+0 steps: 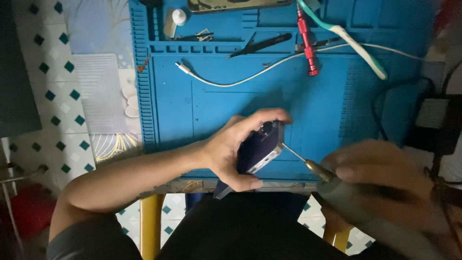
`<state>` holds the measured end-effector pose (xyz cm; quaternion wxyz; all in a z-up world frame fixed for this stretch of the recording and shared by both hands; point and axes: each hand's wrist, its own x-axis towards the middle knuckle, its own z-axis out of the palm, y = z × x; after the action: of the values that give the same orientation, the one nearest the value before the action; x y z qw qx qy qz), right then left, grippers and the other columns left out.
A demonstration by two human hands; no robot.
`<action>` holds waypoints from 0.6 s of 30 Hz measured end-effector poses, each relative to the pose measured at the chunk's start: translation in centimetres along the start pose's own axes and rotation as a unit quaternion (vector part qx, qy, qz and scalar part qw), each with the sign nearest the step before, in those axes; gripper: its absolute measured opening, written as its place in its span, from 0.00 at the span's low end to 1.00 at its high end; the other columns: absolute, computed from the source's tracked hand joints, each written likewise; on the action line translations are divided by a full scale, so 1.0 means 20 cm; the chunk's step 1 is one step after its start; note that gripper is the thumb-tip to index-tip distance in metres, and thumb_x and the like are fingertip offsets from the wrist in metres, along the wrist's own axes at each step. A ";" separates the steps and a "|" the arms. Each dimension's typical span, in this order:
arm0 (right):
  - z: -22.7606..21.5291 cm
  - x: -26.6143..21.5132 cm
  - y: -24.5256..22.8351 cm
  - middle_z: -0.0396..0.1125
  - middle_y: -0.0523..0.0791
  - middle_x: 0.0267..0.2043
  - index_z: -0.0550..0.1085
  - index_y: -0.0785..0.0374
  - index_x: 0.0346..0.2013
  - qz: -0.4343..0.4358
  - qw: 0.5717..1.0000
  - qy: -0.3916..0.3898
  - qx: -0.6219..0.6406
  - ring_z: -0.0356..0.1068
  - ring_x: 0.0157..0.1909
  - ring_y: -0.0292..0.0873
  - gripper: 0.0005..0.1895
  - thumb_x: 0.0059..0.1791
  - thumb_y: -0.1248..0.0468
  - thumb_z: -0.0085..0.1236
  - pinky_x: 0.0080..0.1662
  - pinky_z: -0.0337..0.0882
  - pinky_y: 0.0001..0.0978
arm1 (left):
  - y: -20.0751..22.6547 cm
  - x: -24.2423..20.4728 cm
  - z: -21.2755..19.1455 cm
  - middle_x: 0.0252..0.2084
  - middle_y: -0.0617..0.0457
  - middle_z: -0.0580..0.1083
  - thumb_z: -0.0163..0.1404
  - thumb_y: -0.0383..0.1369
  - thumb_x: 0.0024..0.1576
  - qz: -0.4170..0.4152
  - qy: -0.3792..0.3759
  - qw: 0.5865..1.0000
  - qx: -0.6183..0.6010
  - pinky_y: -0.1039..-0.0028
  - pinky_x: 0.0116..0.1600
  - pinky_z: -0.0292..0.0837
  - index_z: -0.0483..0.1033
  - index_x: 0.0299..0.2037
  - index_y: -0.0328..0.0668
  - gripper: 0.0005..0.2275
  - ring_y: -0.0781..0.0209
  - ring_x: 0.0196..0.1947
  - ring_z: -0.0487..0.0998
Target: The person uses a rotary tool to grind or scrape the edges of a purple smartphone and a black electronic device. The person holds the devices in their left hand while operating the tool with their right hand over a blue work mat.
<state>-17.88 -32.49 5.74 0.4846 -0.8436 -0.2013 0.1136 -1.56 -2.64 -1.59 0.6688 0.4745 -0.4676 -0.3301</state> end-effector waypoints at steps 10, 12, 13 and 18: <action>0.06 0.02 -0.01 0.75 0.44 0.50 0.67 0.52 0.60 -0.074 0.997 0.022 0.007 0.80 0.46 0.39 0.20 0.55 0.52 0.48 0.46 0.80 0.32 | -0.02 -0.01 0.00 0.58 0.48 0.69 0.58 0.51 0.53 -0.009 0.008 1.000 -0.025 0.71 0.52 0.76 0.54 0.72 0.43 0.40 0.58 0.44 0.78; 0.05 0.04 -0.01 0.75 0.44 0.52 0.69 0.52 0.58 -0.070 0.997 0.024 -0.020 0.80 0.49 0.40 0.20 0.54 0.50 0.49 0.50 0.81 0.35 | -0.03 -0.02 0.00 0.65 0.46 0.67 0.58 0.51 0.53 -0.007 0.011 1.000 -0.020 0.71 0.53 0.78 0.53 0.74 0.44 0.41 0.57 0.46 0.79; 0.04 0.09 -0.03 0.73 0.43 0.45 0.67 0.53 0.59 -0.083 0.996 -0.002 0.033 0.77 0.41 0.38 0.20 0.57 0.49 0.45 0.42 0.78 0.32 | -0.02 -0.02 0.00 0.63 0.48 0.67 0.58 0.50 0.53 -0.011 0.007 0.999 -0.031 0.70 0.54 0.77 0.53 0.73 0.44 0.41 0.58 0.47 0.78; 0.10 -0.05 0.04 0.72 0.45 0.55 0.67 0.50 0.61 -0.084 0.995 0.025 -0.040 0.78 0.50 0.40 0.21 0.54 0.50 0.49 0.47 0.78 0.33 | 0.01 0.02 0.00 0.48 0.50 0.73 0.57 0.50 0.54 -0.002 0.003 0.999 -0.040 0.71 0.50 0.77 0.54 0.71 0.42 0.39 0.58 0.41 0.77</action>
<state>-19.36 -31.84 3.99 0.4636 -0.8447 -0.2638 0.0427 -1.39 -2.90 -1.33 0.6877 0.4496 -0.4510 -0.3485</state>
